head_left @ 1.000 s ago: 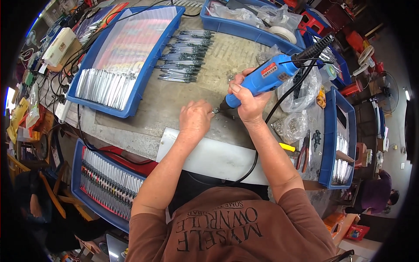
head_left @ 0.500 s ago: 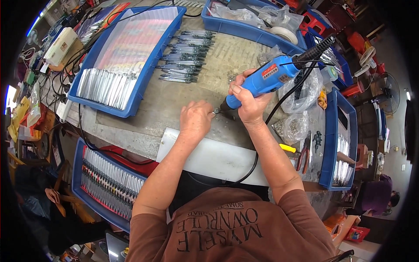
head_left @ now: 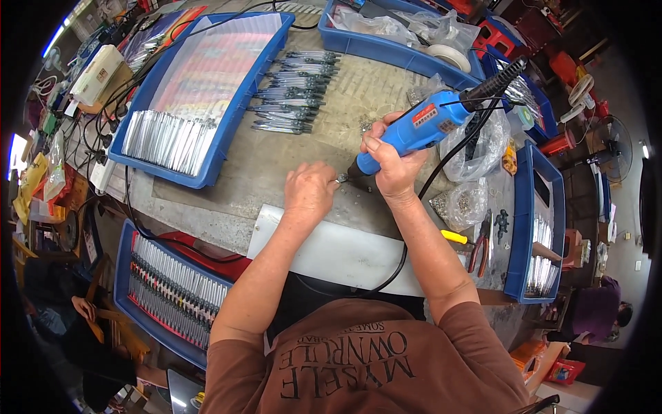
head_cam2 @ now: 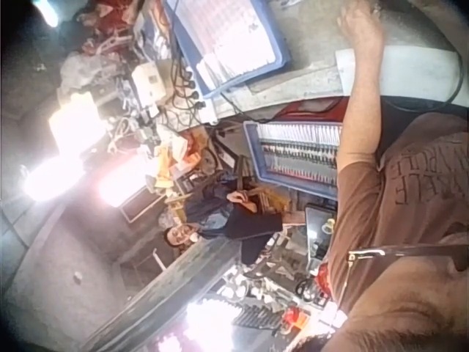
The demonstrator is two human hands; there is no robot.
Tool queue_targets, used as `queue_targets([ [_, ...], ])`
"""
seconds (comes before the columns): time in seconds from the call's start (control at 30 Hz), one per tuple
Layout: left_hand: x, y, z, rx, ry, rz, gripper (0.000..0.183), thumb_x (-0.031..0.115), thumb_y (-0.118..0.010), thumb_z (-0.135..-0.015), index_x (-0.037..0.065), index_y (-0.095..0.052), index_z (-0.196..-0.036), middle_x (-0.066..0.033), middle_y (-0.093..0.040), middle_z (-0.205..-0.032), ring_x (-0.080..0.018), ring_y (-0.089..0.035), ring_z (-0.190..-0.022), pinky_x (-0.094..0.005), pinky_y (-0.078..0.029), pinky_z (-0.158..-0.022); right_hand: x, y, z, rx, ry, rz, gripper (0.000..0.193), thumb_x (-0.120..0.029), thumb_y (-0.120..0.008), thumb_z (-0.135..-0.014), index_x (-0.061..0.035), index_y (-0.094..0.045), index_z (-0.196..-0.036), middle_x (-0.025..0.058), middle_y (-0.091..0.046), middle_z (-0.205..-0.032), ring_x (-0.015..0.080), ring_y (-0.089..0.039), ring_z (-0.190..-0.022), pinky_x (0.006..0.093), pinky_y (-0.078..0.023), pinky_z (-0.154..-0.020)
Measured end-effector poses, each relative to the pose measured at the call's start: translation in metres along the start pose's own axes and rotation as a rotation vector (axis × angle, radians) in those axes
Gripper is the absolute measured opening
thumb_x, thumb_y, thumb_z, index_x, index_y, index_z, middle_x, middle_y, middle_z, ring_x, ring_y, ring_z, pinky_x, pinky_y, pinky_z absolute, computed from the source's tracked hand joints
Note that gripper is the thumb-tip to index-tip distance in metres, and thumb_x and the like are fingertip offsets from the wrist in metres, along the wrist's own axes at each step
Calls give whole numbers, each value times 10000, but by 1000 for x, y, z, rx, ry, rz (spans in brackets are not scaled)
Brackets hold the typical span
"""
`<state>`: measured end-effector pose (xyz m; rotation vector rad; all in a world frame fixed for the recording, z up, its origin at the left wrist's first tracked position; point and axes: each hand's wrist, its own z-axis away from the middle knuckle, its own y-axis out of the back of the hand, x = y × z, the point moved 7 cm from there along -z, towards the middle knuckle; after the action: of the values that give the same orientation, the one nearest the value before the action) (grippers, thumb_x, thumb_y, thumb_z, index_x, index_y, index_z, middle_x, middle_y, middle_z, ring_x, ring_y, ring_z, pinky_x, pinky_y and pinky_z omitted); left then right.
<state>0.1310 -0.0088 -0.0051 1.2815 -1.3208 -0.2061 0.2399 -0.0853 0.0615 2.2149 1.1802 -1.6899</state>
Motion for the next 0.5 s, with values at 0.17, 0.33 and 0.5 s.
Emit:
queue_targets([
  [0.17,-2,-5,0,-32,9,-1,92,129,-657,-650,100,-589,-705,-14,-560,-774,-230,-521,-795,-365,-386,-698,0,-7,0,-7,-16,57,367,-18,-605,-633,-6,-444,-962,64,-506,-733,142,-519,-627,280,-450,-563],
  [0.33,1,0,-2,1,-8,7,77,133,-647,-663,104,-587,-702,-10,-557,-759,-227,-516,-766,-367,-384,-680,3,-23,0,-86,85,293,313,-9,-619,-635,4,-489,-920,32,-536,-758,102,-518,-649,249,-446,-580],
  [0.5,4,2,-2,0,8,-24,69,131,-640,-670,106,-586,-704,-7,-557,-751,-225,-512,-745,-363,-384,-670,4,-35,-4,-141,88,462,230,1,-606,-628,-2,-520,-842,8,-544,-693,84,-520,-637,238,-442,-588],
])
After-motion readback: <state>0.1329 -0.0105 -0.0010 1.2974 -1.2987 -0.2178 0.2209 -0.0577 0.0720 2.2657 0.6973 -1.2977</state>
